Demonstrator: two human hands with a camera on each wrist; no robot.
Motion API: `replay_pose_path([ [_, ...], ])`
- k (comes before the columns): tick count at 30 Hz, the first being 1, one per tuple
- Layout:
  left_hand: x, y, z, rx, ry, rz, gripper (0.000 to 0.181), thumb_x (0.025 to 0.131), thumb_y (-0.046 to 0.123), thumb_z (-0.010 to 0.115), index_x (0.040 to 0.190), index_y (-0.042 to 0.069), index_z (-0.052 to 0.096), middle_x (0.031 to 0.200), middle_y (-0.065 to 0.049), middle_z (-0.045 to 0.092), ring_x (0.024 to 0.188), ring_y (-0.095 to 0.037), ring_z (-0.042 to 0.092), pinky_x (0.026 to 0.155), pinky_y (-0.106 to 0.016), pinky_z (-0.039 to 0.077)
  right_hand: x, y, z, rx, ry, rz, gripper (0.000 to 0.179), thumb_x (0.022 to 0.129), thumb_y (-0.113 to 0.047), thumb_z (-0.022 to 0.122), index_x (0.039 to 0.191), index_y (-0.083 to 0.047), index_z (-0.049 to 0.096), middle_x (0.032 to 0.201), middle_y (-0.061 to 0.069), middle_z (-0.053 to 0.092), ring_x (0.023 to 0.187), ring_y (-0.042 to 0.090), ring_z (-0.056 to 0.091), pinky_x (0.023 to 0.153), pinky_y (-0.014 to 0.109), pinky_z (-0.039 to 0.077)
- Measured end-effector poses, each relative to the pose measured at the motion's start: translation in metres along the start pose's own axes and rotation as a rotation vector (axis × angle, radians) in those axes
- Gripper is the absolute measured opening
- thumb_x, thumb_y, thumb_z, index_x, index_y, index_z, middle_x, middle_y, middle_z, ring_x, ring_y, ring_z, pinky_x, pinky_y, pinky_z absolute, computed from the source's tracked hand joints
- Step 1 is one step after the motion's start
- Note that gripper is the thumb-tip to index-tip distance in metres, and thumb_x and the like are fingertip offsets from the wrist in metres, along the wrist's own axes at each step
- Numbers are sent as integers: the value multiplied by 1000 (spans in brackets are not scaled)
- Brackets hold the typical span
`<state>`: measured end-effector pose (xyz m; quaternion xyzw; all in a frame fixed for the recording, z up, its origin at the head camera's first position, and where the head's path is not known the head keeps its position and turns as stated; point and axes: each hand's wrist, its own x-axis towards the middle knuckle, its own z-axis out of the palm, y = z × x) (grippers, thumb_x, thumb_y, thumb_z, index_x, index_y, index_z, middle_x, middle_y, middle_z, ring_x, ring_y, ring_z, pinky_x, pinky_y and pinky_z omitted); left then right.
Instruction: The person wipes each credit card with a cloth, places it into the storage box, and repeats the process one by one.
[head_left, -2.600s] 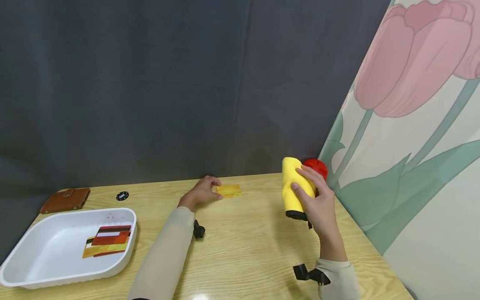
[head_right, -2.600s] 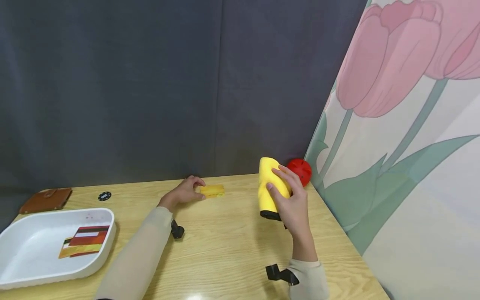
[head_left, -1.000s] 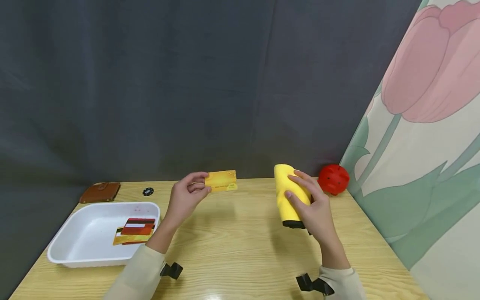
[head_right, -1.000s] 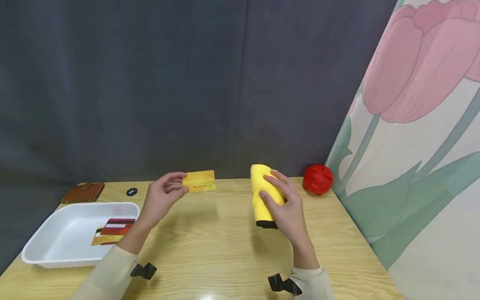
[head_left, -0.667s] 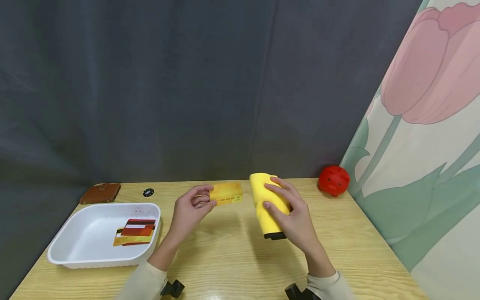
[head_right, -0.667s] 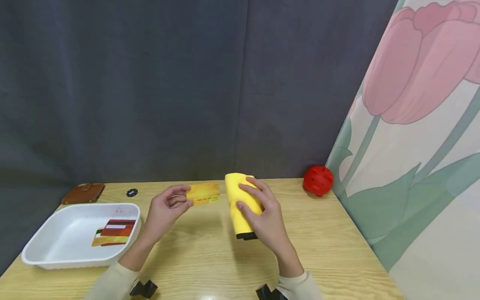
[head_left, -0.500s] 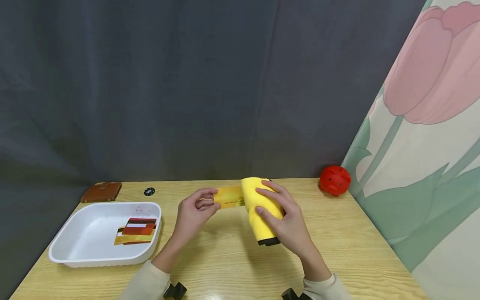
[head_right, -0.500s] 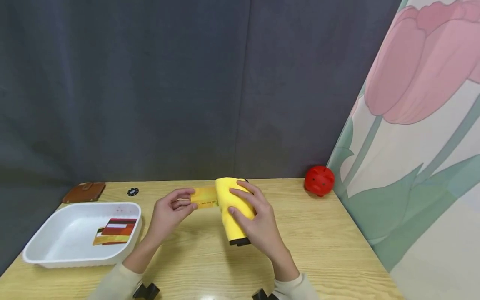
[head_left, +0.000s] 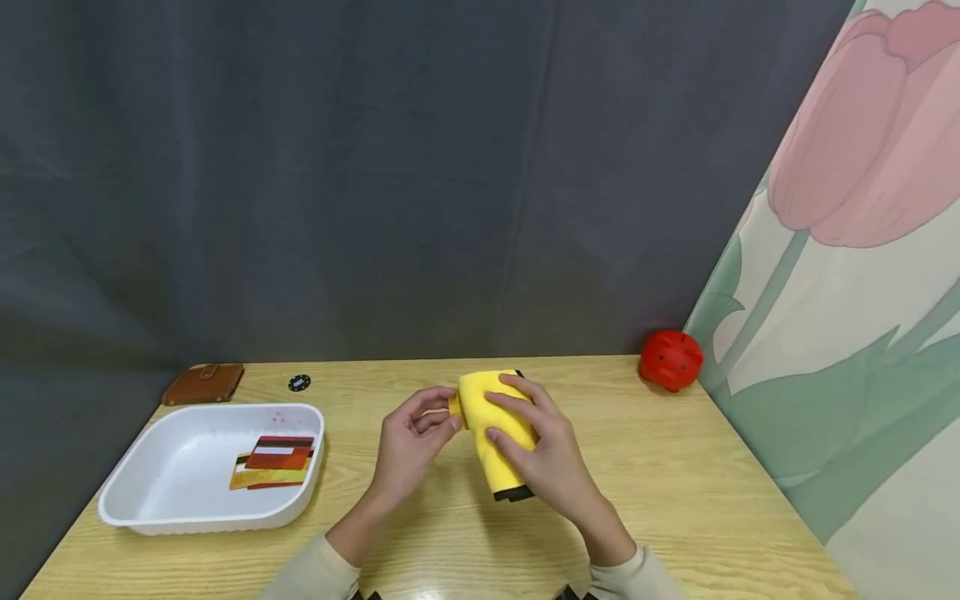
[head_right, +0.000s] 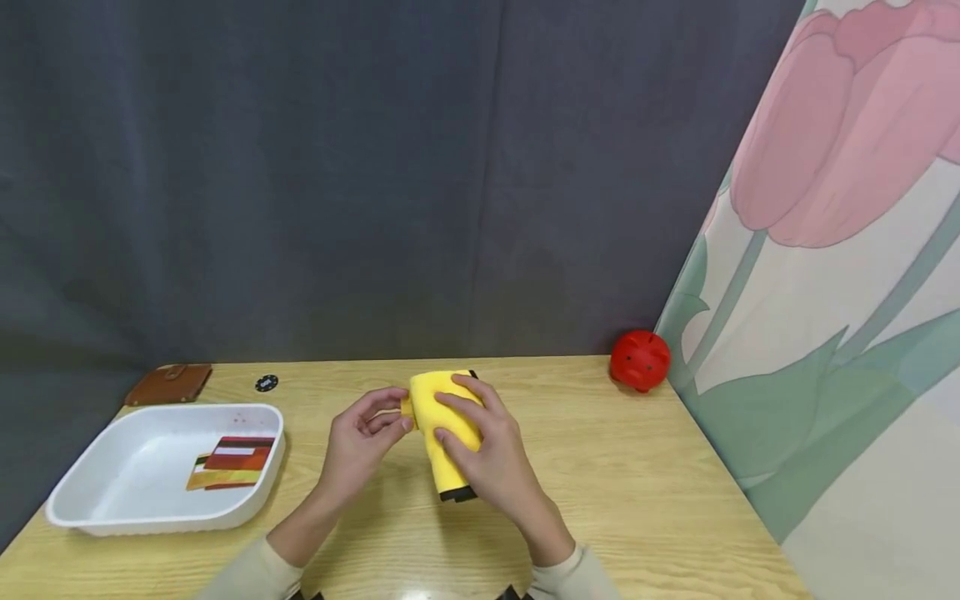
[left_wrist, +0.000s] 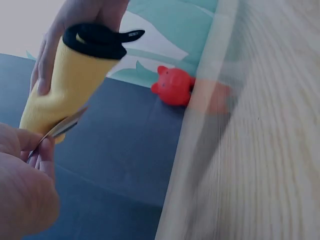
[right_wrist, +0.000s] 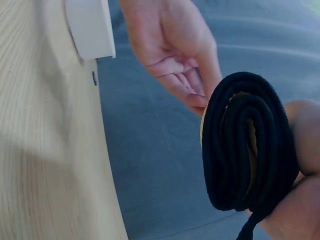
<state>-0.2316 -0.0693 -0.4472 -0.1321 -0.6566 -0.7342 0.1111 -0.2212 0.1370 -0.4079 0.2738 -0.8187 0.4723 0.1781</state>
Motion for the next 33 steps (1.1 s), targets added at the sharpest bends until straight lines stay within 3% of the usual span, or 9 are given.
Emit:
replay_pose_path([
  [8,-4,6,8,-78,45,-26,35,92,-6,71,126,-3,64,121,-24,65,100,-14,75,87,-27,63,1,0,4,-94,28,-25,44,87,-5,82,129,-16,73,148,6,57,133,31,59,94,31,59],
  [14,-4,9,11,-42,54,6,32,90,-8,72,122,-2,67,118,-24,66,99,-15,74,87,-24,62,3,6,-2,-135,64,-26,45,86,-6,83,129,-15,73,148,8,58,130,32,61,90,34,60],
  [23,-4,11,6,-7,49,64,31,90,-7,73,119,-1,68,115,-20,67,96,-9,70,84,-21,62,7,25,-20,-168,107,59,43,86,-5,83,127,-11,73,145,11,60,130,34,62,92,30,58],
  [33,-1,13,-3,47,41,28,31,92,-3,74,122,5,72,119,-16,69,100,-12,70,85,-20,61,8,38,-48,-163,175,179,41,90,-9,79,131,-12,72,147,9,58,123,31,62,85,11,47],
])
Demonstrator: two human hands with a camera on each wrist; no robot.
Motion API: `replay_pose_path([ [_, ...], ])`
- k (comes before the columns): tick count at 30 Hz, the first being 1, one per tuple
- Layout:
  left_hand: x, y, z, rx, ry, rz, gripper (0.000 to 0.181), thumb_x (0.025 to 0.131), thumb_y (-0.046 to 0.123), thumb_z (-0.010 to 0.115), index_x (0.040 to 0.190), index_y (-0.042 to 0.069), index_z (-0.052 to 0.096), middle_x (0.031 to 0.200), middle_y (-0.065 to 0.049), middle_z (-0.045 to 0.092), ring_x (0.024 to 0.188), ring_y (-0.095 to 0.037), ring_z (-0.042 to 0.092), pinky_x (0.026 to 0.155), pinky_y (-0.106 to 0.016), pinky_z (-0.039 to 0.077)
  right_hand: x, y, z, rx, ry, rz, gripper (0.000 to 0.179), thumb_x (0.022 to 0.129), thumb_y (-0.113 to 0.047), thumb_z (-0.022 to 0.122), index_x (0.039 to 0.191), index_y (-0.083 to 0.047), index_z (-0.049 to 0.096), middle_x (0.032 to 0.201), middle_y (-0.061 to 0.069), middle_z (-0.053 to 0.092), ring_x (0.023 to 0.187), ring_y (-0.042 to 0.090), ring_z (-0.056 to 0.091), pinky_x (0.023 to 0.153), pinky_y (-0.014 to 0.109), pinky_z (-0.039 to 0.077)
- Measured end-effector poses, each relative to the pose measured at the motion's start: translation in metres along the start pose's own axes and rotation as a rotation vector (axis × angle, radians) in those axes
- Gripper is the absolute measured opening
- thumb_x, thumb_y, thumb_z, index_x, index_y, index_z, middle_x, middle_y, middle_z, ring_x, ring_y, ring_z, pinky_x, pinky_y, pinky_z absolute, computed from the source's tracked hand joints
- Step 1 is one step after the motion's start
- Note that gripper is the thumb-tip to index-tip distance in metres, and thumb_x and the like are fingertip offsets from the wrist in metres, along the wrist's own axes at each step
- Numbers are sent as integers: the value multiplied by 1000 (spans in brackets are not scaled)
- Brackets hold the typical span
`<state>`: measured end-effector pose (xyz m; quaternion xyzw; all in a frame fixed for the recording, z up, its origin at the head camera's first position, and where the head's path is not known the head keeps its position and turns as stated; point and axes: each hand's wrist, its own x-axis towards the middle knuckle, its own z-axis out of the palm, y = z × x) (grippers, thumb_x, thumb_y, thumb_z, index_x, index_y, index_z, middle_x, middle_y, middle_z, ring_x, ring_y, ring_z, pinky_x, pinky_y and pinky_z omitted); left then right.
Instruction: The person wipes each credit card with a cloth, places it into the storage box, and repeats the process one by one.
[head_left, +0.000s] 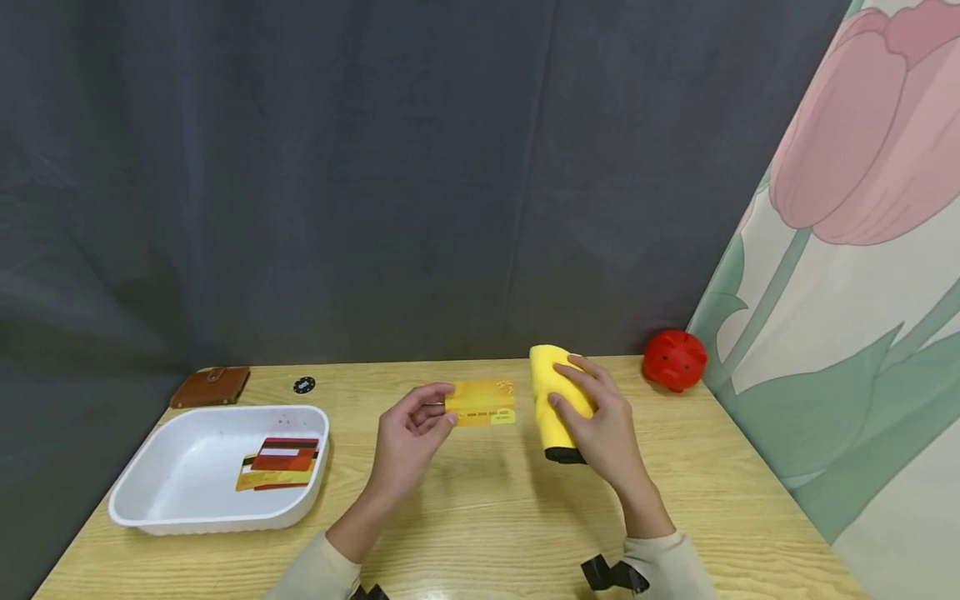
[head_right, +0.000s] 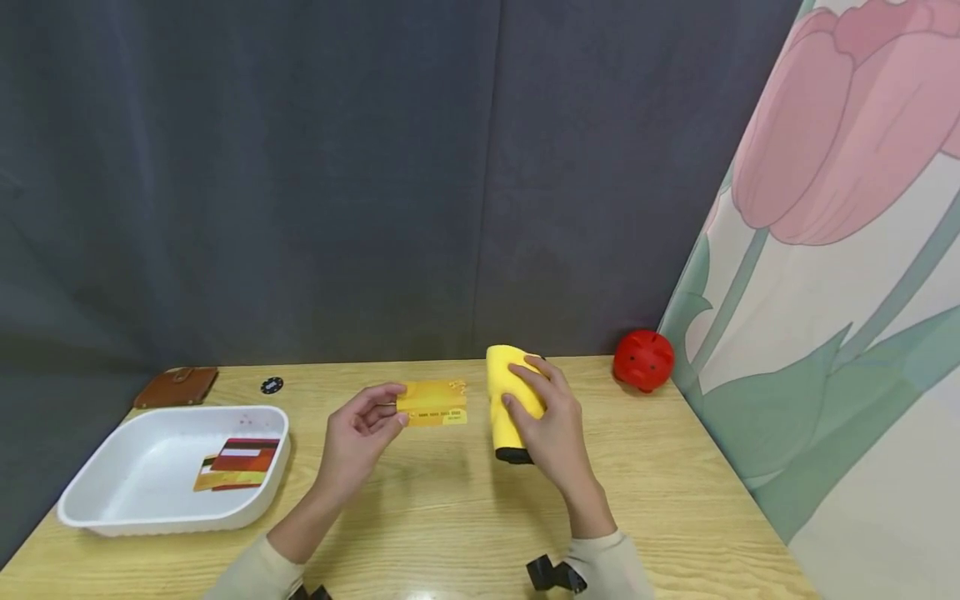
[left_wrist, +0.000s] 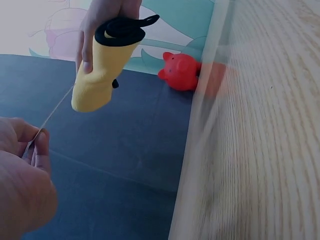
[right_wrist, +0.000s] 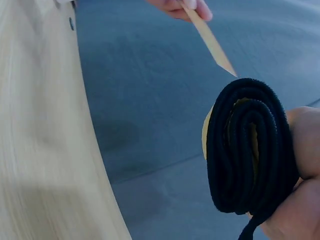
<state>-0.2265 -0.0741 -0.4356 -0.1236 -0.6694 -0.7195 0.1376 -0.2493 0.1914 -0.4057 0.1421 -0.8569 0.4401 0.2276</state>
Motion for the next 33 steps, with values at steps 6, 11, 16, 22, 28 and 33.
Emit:
replay_pose_path([
  [6,0,-3,-2,5,-23,41,28,95,0,71,123,2,74,124,-17,67,102,-9,67,85,-16,59,1,-1,-6,34,8,4,40,93,-11,77,132,-15,71,148,8,58,130,30,57,88,5,42],
  [11,1,-2,-3,-23,-30,13,32,94,-1,72,126,0,72,125,-19,66,104,-10,68,87,-17,60,0,-5,-7,63,3,-9,40,92,-11,78,131,-15,72,148,7,58,128,27,58,87,5,43],
  [16,2,2,-4,-57,-90,15,43,88,-4,76,131,-2,67,128,-22,62,109,-10,68,91,-20,60,0,-6,-8,75,-1,-12,40,92,-11,78,131,-15,72,148,7,58,126,26,58,87,5,44],
  [22,1,4,-3,-57,-169,24,48,90,-14,66,137,-1,63,136,-22,57,116,-11,65,96,-20,58,0,-6,-9,91,-10,-2,40,92,-11,78,131,-15,71,149,7,58,129,27,57,88,5,44],
  [28,1,5,-5,11,-64,-16,31,97,-6,64,125,5,72,125,-15,67,100,-13,71,86,-23,62,0,-6,-9,96,-19,1,40,93,-12,77,132,-15,71,149,7,57,131,28,56,89,5,43],
  [33,4,4,-8,54,-4,-16,16,99,6,68,112,7,77,93,-10,67,73,-11,63,63,-20,55,0,-5,-8,94,-17,-8,39,93,-12,78,132,-15,71,149,7,57,129,26,57,88,5,44],
])
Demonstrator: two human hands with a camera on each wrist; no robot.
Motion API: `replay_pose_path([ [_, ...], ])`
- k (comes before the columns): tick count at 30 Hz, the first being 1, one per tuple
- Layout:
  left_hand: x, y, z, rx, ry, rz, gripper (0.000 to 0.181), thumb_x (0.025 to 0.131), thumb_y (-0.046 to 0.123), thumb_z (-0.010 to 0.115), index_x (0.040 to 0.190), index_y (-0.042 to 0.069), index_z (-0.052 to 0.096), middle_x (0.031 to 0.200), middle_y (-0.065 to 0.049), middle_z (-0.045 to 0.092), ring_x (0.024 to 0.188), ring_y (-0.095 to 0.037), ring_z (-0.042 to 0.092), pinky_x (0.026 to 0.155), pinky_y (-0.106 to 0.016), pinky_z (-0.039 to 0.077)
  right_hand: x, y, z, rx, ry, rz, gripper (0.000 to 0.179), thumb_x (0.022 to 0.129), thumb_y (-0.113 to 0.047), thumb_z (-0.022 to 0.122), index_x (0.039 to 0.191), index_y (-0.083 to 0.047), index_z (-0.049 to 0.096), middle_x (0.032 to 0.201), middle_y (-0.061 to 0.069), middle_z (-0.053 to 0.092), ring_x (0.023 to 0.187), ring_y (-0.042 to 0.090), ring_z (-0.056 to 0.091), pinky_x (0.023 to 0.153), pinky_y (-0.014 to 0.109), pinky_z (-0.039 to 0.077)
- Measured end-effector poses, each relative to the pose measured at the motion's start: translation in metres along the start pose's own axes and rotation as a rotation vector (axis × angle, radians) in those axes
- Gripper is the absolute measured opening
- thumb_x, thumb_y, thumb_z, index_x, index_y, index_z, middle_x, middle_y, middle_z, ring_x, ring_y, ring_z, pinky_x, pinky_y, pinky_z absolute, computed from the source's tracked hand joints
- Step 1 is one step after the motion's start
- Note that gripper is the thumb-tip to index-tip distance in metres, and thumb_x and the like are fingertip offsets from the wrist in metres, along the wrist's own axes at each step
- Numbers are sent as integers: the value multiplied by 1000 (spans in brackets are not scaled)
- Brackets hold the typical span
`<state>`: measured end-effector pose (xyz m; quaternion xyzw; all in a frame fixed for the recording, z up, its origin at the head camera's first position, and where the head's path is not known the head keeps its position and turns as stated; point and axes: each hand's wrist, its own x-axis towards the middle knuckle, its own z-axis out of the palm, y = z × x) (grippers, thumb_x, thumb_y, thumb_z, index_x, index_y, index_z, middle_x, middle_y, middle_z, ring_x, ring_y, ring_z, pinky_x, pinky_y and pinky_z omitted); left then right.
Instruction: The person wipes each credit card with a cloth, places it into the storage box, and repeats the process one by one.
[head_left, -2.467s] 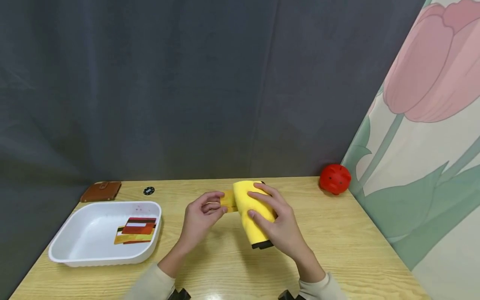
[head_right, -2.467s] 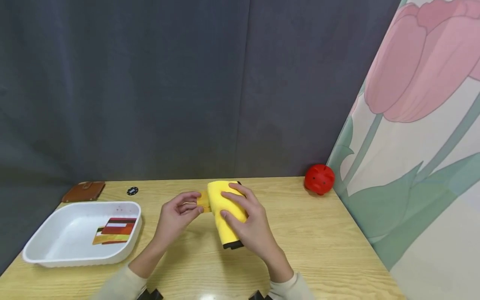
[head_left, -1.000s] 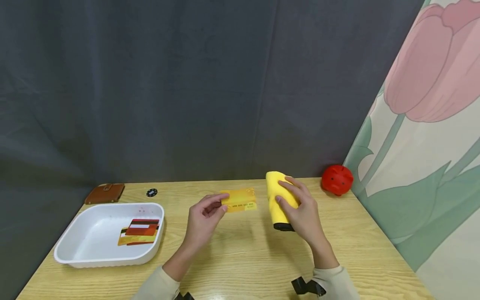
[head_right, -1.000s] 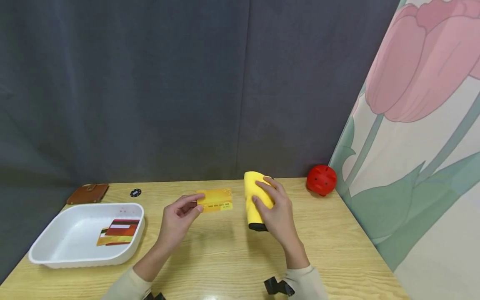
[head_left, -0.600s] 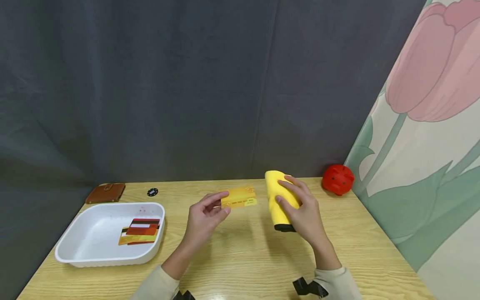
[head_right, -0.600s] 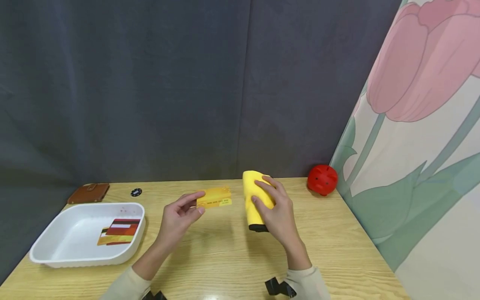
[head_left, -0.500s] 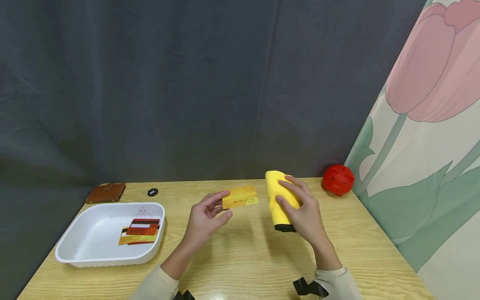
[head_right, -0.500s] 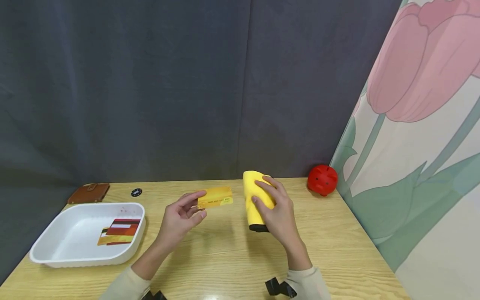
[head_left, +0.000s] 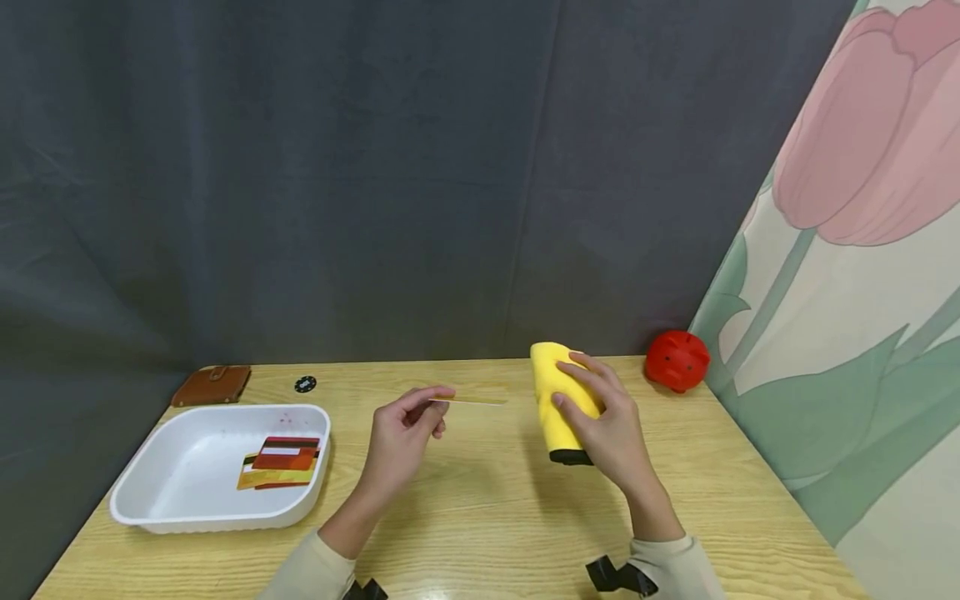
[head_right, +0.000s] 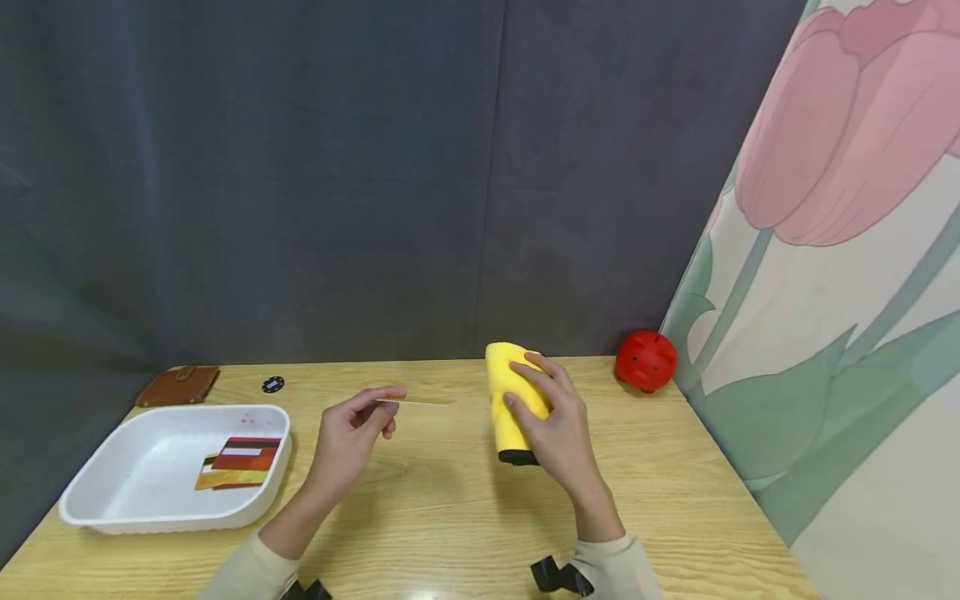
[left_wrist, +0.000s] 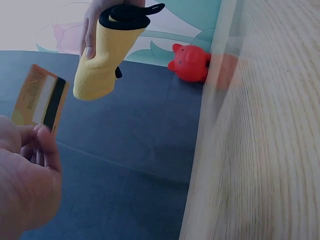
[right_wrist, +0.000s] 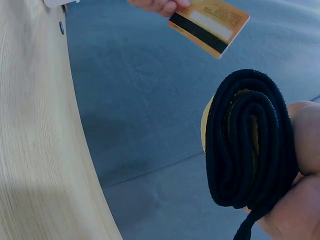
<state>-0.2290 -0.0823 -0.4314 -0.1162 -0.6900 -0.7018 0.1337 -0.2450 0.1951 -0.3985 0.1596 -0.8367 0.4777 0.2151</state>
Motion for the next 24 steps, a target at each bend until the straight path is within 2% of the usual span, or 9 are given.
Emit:
replay_pose_path([
  [3,1,-2,-2,57,32,8,10,99,13,70,100,7,78,80,-6,59,65,-8,50,55,-19,41,0,0,1,1,1,-6,39,92,-11,78,131,-14,72,148,8,58,127,26,57,88,6,44],
  [5,2,-3,-3,84,47,18,12,99,14,71,95,5,78,80,-6,57,66,-7,47,56,-18,39,0,0,1,-1,2,-7,39,92,-11,78,131,-14,72,148,8,58,128,26,57,88,5,44],
  [10,4,-3,-4,101,95,40,15,97,12,73,95,-2,77,106,-9,64,92,-7,58,78,-15,51,0,-2,0,10,-3,7,39,93,-12,78,132,-16,71,149,6,58,128,19,55,89,6,44],
  [12,5,-3,-4,105,109,37,15,97,12,72,96,-2,77,110,-12,67,97,-9,61,81,-16,53,-1,-3,-1,23,-7,14,40,94,-13,77,132,-17,71,149,5,57,126,13,54,89,8,45],
  [15,6,-2,-6,89,103,7,15,97,13,73,101,0,77,103,-15,73,90,-11,69,78,-17,56,-1,-5,-2,43,-9,18,40,94,-13,77,133,-18,71,150,4,57,123,5,54,89,9,47],
  [17,6,-2,-7,74,91,-12,18,96,12,74,112,2,76,96,-18,75,80,-12,70,73,-20,58,-1,-6,-2,49,-9,15,40,93,-13,77,132,-18,71,149,3,57,122,3,54,88,9,47],
  [20,6,-3,-8,29,73,-17,32,95,8,75,126,9,69,96,-20,76,75,-13,72,74,-24,62,-2,-7,-2,56,-9,9,40,93,-12,78,131,-18,71,149,3,58,122,2,53,88,9,47],
  [22,5,-3,-8,3,70,-9,35,94,6,75,127,12,65,94,-22,76,73,-13,72,74,-25,62,-2,-8,-1,58,-9,3,40,92,-12,78,131,-18,72,148,3,58,123,2,53,88,9,47],
  [24,5,-3,-8,-15,69,6,30,93,5,75,121,10,65,94,-23,75,74,-13,72,74,-27,63,-3,-9,-1,58,-8,-7,40,92,-12,78,131,-18,72,148,3,58,124,2,53,89,9,47],
])
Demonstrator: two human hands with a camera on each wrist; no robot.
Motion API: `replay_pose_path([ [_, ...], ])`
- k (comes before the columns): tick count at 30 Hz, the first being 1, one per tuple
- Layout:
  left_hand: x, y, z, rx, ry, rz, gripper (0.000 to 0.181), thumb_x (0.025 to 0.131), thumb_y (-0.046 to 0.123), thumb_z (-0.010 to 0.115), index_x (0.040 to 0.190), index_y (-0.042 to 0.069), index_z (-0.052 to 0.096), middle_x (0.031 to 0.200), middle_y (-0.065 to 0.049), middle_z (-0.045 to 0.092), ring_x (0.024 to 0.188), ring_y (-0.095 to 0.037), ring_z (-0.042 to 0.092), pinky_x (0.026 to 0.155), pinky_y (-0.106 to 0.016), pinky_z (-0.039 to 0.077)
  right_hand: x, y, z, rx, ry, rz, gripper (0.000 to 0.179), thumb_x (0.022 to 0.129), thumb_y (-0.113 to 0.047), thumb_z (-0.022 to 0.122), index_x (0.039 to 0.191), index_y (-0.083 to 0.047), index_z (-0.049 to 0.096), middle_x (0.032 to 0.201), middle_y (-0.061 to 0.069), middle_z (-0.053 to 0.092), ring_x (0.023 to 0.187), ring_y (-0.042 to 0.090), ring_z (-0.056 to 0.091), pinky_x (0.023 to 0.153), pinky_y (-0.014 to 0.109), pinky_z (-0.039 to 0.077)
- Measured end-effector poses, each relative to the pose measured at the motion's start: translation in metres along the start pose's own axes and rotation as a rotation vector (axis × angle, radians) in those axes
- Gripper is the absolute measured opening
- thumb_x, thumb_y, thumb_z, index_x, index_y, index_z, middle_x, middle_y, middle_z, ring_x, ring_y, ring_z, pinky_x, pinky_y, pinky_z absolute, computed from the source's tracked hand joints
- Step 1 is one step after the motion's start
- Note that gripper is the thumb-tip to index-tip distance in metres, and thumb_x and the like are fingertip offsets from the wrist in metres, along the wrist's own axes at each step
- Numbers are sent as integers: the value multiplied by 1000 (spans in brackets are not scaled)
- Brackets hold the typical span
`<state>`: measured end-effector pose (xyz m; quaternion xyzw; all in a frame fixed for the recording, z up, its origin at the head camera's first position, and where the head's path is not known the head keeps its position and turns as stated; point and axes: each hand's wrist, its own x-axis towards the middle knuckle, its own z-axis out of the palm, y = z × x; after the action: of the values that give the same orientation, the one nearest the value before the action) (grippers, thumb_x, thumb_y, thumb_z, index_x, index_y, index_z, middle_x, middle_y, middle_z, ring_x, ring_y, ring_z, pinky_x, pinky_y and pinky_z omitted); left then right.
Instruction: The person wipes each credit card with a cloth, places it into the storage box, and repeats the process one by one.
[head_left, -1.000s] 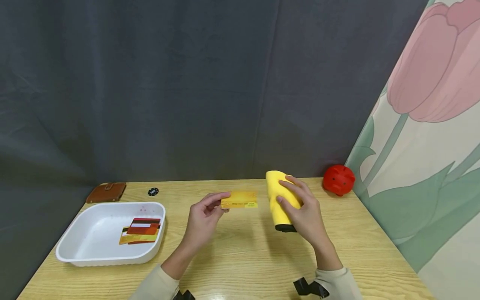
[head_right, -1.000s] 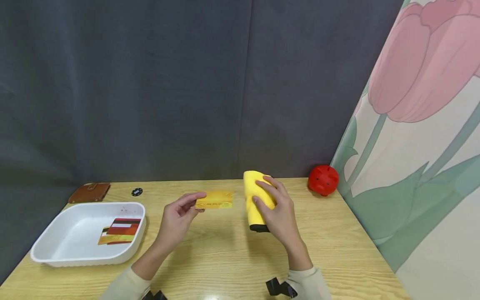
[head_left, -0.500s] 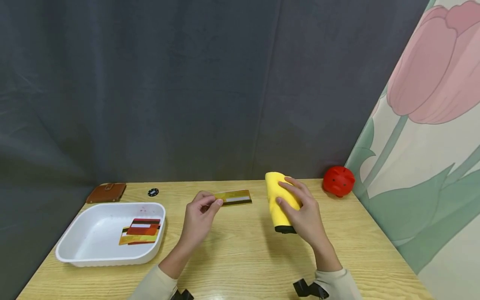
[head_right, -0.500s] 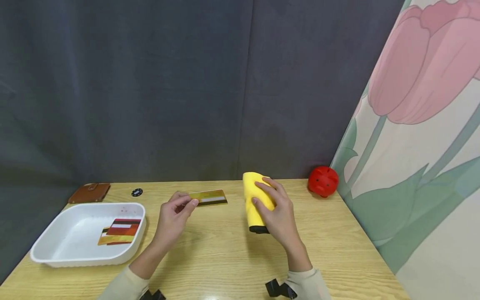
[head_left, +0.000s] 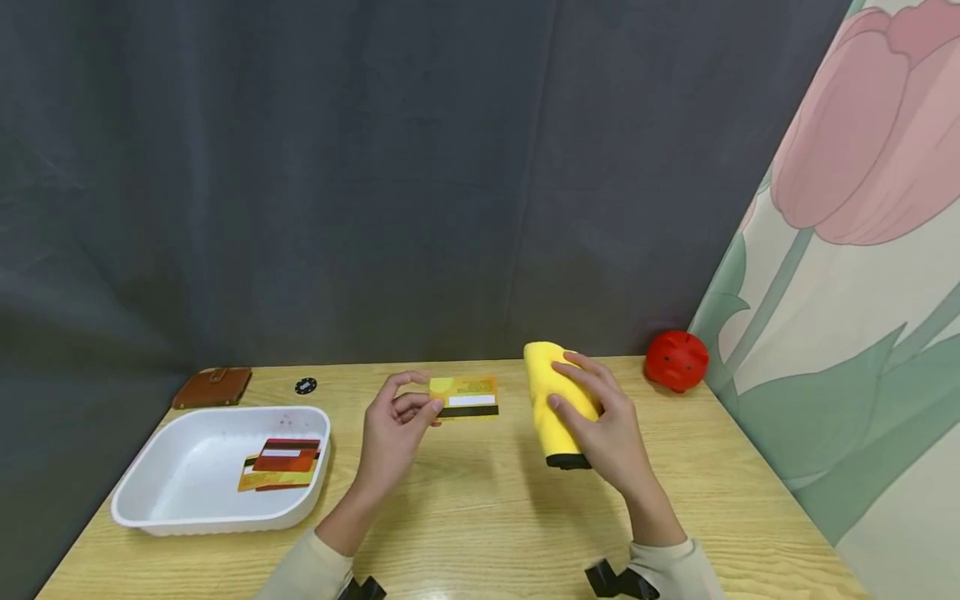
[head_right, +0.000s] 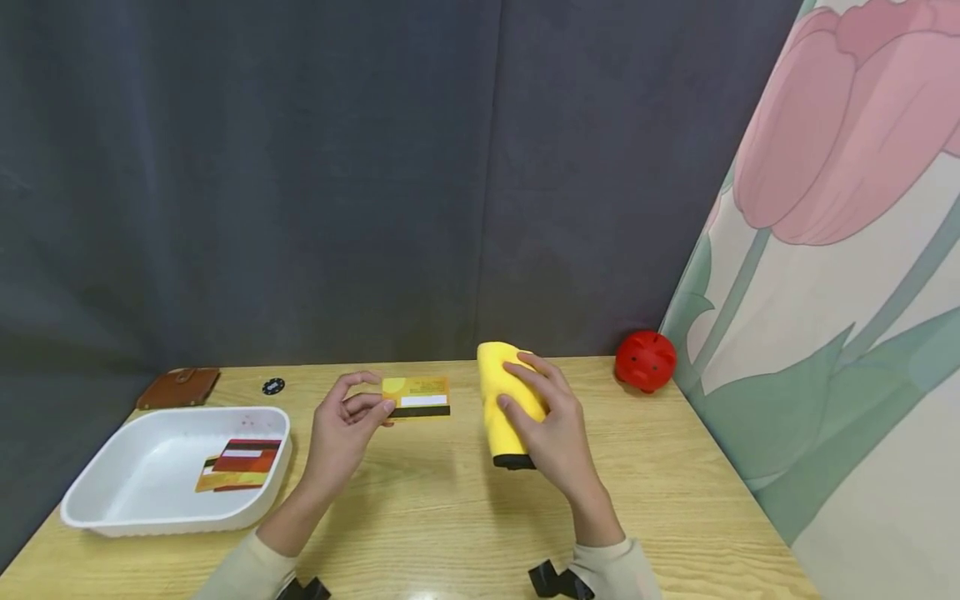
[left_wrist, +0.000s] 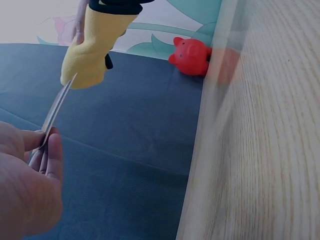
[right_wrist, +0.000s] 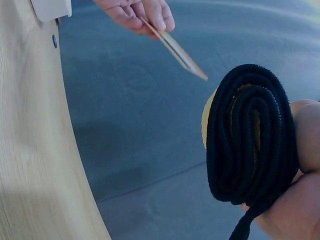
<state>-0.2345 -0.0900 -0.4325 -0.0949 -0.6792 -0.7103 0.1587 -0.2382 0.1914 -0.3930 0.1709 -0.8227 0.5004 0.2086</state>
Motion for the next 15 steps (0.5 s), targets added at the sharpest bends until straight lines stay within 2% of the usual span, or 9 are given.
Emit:
replay_pose_path([
  [5,0,-1,2,7,7,10,17,93,5,76,109,3,71,99,-21,76,81,-10,75,76,-28,64,-2,-8,2,5,-3,-30,40,91,-10,79,130,-19,72,147,3,59,127,-1,51,90,8,46],
  [10,-2,0,5,15,8,-4,19,91,7,78,109,4,73,101,-19,76,84,-9,75,78,-27,64,-6,-20,5,41,-16,-53,42,90,-7,79,129,-19,73,148,0,58,127,3,53,88,12,49],
  [15,-3,-1,7,16,0,-4,22,90,7,80,111,3,73,103,-19,76,87,-8,75,79,-26,64,-12,-30,12,92,-54,-98,43,90,-4,79,130,-16,72,148,3,57,125,7,56,84,15,54],
])
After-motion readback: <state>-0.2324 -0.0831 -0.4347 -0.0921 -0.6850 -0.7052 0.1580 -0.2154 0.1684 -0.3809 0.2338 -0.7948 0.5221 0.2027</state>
